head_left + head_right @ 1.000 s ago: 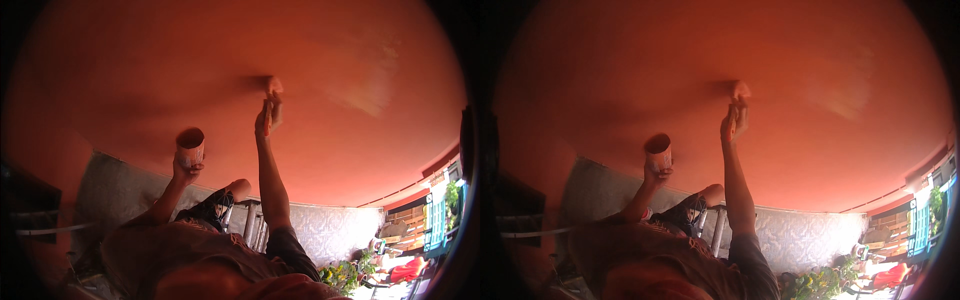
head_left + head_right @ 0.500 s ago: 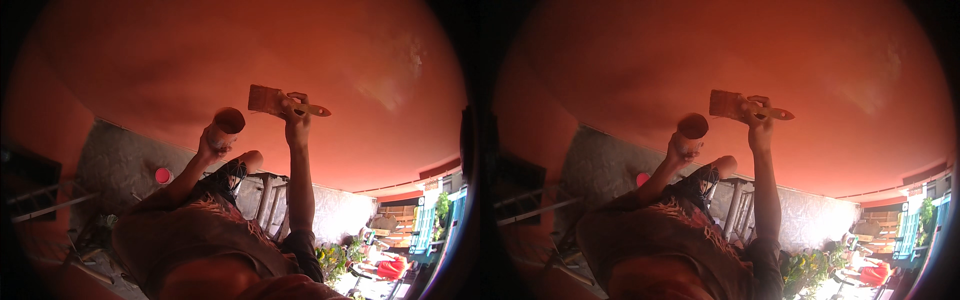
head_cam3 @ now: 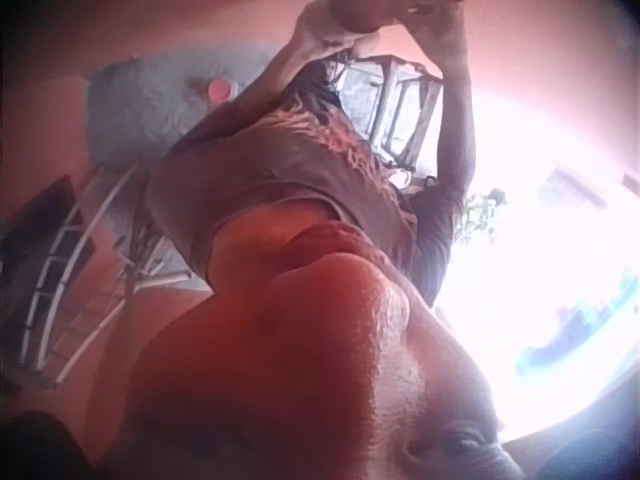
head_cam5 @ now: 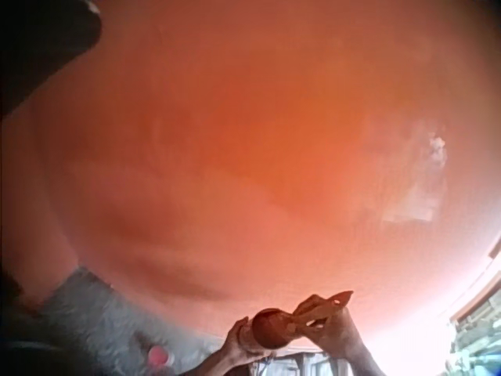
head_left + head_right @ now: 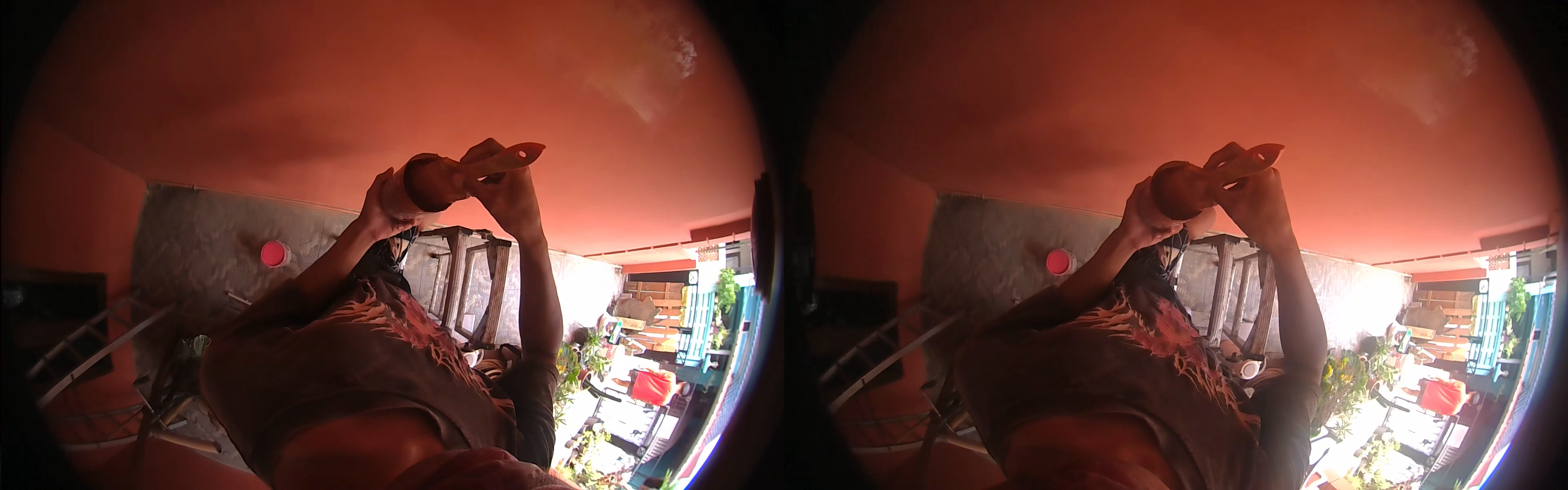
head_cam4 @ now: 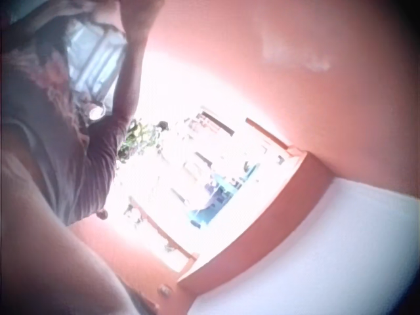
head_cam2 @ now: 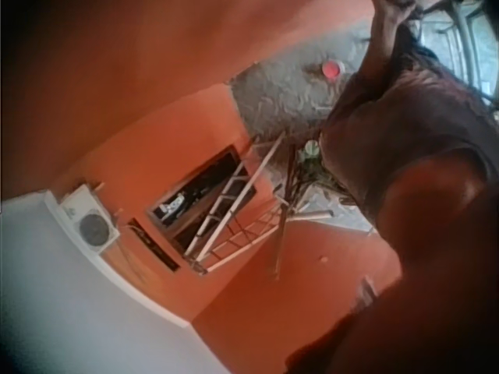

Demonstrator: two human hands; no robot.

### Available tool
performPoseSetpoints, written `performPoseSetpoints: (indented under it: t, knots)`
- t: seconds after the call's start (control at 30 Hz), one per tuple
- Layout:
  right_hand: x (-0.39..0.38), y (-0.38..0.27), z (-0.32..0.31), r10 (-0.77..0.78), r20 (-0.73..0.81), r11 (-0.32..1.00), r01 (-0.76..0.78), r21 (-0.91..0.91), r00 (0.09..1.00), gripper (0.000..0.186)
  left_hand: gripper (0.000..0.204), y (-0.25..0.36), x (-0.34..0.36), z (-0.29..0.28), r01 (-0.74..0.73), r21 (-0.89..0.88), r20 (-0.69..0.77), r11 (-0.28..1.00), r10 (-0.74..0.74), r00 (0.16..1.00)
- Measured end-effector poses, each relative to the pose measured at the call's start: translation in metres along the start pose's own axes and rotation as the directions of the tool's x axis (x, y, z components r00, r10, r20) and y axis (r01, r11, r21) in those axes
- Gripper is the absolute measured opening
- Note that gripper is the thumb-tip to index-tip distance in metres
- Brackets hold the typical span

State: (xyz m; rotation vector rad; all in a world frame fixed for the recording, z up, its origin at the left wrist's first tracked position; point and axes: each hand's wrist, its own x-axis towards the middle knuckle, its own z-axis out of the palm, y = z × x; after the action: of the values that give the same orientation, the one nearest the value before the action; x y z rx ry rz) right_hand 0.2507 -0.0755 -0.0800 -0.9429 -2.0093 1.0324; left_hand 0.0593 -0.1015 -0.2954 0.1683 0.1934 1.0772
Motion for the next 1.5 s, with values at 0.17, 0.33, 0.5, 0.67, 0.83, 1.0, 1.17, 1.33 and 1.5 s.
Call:
performPoseSetpoints:
  t: [0.17, 0.33, 0.5, 0.67, 0.83, 1.0, 1.17, 1.33, 1.5]
  knots:
    - [-0.002, -0.017, 0.014, 0.134, 0.084, 0.985, -0.123, -0.122, 0.987, 0.015, 0.073, -0.003, -0.01, 0.007, 0.025, 0.007, -0.019, 1.0, -0.025, 0.999]
    - [0.004, -0.002, 0.028, 0.119, 0.159, 0.982, -0.093, -0.166, 0.98, 0.013, 0.073, -0.002, -0.013, -0.008, -0.015, 0.045, 0.09, 0.999, 0.011, 0.996]
    - [0.008, -0.005, 0.036, 0.108, 0.158, 0.974, -0.073, -0.213, 0.982, 0.01, 0.074, 0.006, -0.026, 0.007, -0.069, 0.102, -0.075, 0.992, 0.077, 0.994]
    - [0.016, -0.019, 0.045, -0.007, 0.078, 0.949, 0.031, -0.314, 0.997, 0.009, 0.074, 0.02, -0.031, 0.0, -0.075, 0.097, 0.018, 0.992, 0.074, 0.997]
    - [0.023, -0.034, 0.053, -0.009, 0.044, 0.896, 0.028, -0.444, 0.999, 0.024, 0.072, 0.03, -0.025, -0.006, -0.119, 0.046, 0.322, 0.992, 0.098, 0.942]
    - [0.022, -0.023, 0.066, -0.103, 0.042, 0.865, 0.111, -0.49, 0.994, 0.028, 0.086, 0.025, -0.025, 0.025, -0.192, 0.04, 0.122, 0.981, 0.186, 0.975]
    - [0.016, -0.013, 0.078, -0.121, 0.049, 0.826, 0.128, -0.549, 0.991, 0.02, 0.083, 0.032, -0.012, 0.02, 0.02, -0.192, 0.61, 0.981, 0.104, 0.786]
    - [0.017, -0.023, 0.074, -0.093, 0.044, 0.82, 0.102, -0.563, 0.995, 0.019, 0.062, 0.023, -0.028, 0.07, -0.211, -0.003, -0.161, 0.977, 0.208, 0.965]
    - [0.018, -0.027, 0.053, -0.075, -0.187, 0.937, 0.005, -0.35, 0.979, 0.023, 0.081, 0.028, -0.009, 0.008, -0.163, 0.043, 0.236, 0.986, 0.148, 0.96]
